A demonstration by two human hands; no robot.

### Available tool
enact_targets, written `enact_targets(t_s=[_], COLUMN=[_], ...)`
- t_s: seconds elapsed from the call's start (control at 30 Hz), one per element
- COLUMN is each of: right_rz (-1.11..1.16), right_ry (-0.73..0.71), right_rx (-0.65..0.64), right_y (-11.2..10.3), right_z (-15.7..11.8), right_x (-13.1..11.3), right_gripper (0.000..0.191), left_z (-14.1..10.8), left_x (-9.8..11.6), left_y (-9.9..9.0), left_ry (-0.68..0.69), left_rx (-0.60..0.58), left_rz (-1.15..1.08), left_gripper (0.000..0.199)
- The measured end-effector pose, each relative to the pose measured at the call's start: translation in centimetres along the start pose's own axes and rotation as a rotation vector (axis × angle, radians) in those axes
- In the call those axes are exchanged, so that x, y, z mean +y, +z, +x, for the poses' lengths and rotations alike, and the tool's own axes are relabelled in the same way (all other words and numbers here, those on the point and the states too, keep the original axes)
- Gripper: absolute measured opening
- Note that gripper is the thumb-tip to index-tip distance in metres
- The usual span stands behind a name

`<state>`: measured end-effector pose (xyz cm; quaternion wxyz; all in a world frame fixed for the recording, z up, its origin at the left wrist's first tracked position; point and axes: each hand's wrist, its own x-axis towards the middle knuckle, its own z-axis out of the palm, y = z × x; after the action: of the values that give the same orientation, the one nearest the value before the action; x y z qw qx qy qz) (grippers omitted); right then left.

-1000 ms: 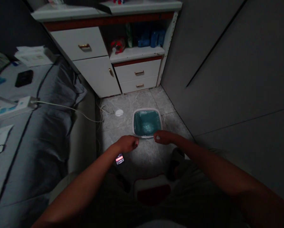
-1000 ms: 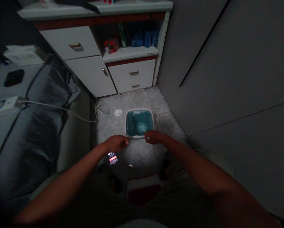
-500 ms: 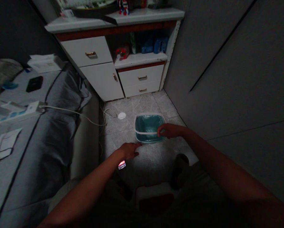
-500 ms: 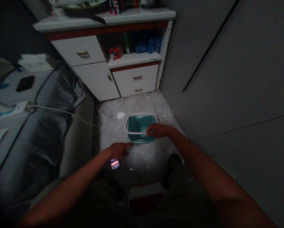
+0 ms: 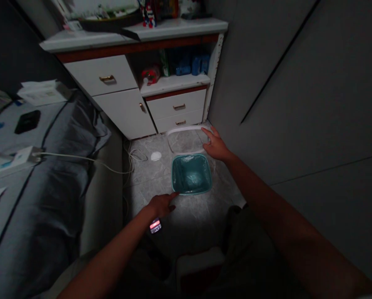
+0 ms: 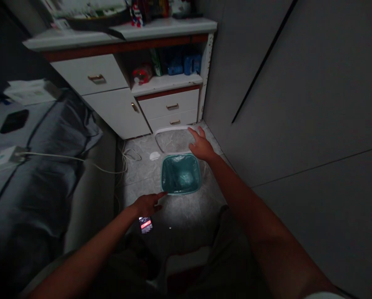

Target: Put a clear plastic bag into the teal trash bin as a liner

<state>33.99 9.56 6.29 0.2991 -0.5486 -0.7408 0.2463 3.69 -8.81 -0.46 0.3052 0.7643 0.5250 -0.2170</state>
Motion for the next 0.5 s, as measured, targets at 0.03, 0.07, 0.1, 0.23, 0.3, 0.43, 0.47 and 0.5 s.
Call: enact_targets(t_s=[0.03,0.07,0.1,0.23,0.3,0.43,0.47,0.5], right_rz=[-0.007,-0.008,-0.005,0.026,0.031,0.025,0.018,0.007], right_ry=[0.019,0.031,0.035,0.006,-0.006,-0.007,-0.005,-0.005], right_rx=[-0.012,-0.025,-0.039,-0.061,-0.049,-0.051,-0.052,-0.051], right_y=[0.1,0.2,0.3,0.4,0.3,0.1,0.0,-0.1], right_z=[0.0,0.0,0.0,0.0,0.0,0.0,0.0,-0.1], right_x=[0.2,0.4,0.6,1.4,1.8,2.3,2.3,2.4], right_gripper=[0.084,0.085,0.086,0.087,0.087,0.085,0.085,0.084], left_z=[0.1,0.1,0.2,0.7,1.1,2.3,2.7,3.1], left_x=[0.0,-0.1,-0.1,-0.4,-0.8,-2.2,-2.6,-3.1], left_y=[0.0,-0.1,-0.2,-0.4,-0.6,-1.2,-1.3,-1.4], left_ry=[0.001,0.001,0.004,0.018,0.017,-0.052,-0.082,-0.112], left_rx=[0.000,0.000,0.003,0.028,0.070,0.186,0.202,0.211], left_rz=[-0.002,-0.005,-0.011,-0.062,-0.106,-0.186,-0.202,-0.222], left_gripper=[0.073,0.073,0.072,0.067,0.062,0.054,0.055,0.056])
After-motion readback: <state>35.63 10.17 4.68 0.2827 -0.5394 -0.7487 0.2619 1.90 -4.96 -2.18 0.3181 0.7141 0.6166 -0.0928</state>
